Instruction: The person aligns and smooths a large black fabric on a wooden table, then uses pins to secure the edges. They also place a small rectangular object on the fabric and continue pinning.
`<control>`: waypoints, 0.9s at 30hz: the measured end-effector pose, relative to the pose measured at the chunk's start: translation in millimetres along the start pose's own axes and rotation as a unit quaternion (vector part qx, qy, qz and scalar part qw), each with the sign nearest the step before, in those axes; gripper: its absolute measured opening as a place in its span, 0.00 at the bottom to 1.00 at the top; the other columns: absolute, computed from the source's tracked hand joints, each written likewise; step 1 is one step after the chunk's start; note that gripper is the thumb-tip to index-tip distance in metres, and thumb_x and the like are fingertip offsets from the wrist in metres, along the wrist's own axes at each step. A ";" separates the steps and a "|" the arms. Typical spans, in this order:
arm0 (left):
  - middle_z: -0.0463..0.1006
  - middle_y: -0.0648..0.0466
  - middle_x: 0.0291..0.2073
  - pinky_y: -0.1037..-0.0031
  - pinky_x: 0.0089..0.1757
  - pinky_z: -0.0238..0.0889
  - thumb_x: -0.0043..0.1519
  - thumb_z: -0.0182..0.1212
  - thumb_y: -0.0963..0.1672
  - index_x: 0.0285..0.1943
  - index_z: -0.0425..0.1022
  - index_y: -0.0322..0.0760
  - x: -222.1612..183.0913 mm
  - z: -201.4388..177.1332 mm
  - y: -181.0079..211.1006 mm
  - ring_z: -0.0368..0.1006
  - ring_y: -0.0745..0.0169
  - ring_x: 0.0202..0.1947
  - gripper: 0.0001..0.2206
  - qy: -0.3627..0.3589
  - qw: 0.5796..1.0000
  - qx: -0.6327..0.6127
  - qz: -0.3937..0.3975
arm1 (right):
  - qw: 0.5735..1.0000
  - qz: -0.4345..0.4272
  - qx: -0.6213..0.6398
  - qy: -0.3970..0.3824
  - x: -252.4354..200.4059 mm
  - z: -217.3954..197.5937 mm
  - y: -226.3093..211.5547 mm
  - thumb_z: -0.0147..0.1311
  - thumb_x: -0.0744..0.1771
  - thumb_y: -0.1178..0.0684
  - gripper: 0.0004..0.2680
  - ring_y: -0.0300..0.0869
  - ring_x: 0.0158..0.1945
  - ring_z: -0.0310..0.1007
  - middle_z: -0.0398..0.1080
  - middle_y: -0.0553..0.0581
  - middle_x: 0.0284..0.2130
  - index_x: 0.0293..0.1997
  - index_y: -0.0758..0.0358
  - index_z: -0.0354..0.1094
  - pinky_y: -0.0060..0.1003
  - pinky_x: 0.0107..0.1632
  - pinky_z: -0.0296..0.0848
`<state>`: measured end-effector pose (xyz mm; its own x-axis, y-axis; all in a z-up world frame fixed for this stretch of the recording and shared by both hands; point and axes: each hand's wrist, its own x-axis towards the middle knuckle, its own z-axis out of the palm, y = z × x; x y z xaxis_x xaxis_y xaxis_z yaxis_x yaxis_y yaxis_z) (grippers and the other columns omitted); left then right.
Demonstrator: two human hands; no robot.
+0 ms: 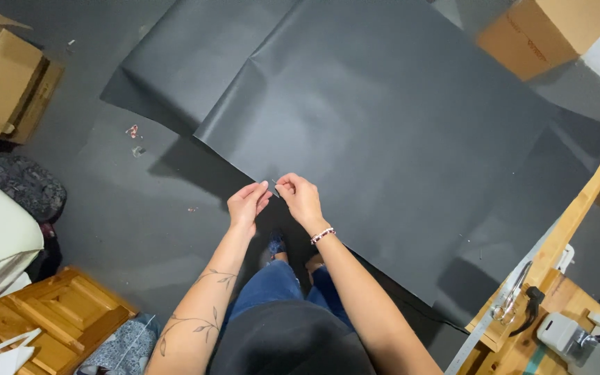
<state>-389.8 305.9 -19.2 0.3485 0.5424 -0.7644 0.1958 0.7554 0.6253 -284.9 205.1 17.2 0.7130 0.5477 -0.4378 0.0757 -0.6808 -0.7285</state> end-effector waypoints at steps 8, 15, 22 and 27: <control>0.81 0.39 0.44 0.73 0.45 0.75 0.55 0.76 0.45 0.57 0.73 0.29 -2.4 -2.4 9.2 0.81 0.53 0.44 0.24 -0.006 1.000 0.015 -0.003 | 0.998 0.042 -0.044 -0.025 3.9 1.1 -1.0 0.61 0.63 0.44 0.04 0.37 0.37 0.78 0.77 0.39 0.29 0.37 0.43 0.75 0.37 0.45 0.75; 0.83 0.44 0.38 0.80 0.40 0.76 0.55 0.76 0.44 0.50 0.78 0.29 -0.6 1.4 1.3 0.82 0.61 0.37 0.18 0.004 0.996 0.059 0.066 | 0.997 0.057 -0.044 -0.022 -3.8 -6.9 -20.9 0.61 0.63 0.46 0.05 0.40 0.39 0.78 0.77 0.42 0.30 0.38 0.46 0.77 0.41 0.47 0.75; 0.81 0.50 0.34 0.76 0.42 0.74 0.57 0.74 0.47 0.44 0.80 0.38 5.9 2.8 -8.1 0.77 0.67 0.36 0.12 0.012 0.994 0.070 0.087 | 0.994 0.092 -0.046 -0.021 -7.6 -10.3 -31.3 0.60 0.64 0.44 0.04 0.47 0.47 0.78 0.78 0.39 0.35 0.39 0.42 0.77 0.45 0.52 0.74; 0.77 0.45 0.39 0.67 0.50 0.74 0.62 0.69 0.47 0.54 0.73 0.32 18.4 3.7 -2.4 0.80 0.56 0.43 0.17 -0.007 0.999 -0.044 0.001 | 0.994 0.099 -0.030 -0.017 -1.7 -3.5 -22.3 0.60 0.65 0.45 0.04 0.45 0.48 0.77 0.78 0.38 0.36 0.40 0.42 0.76 0.44 0.54 0.73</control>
<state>-380.5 312.7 -34.2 0.3623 0.5388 -0.7605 0.1142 0.7842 0.6100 -285.4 217.6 36.0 0.6940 0.4151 -0.5882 -0.0226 -0.8041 -0.5941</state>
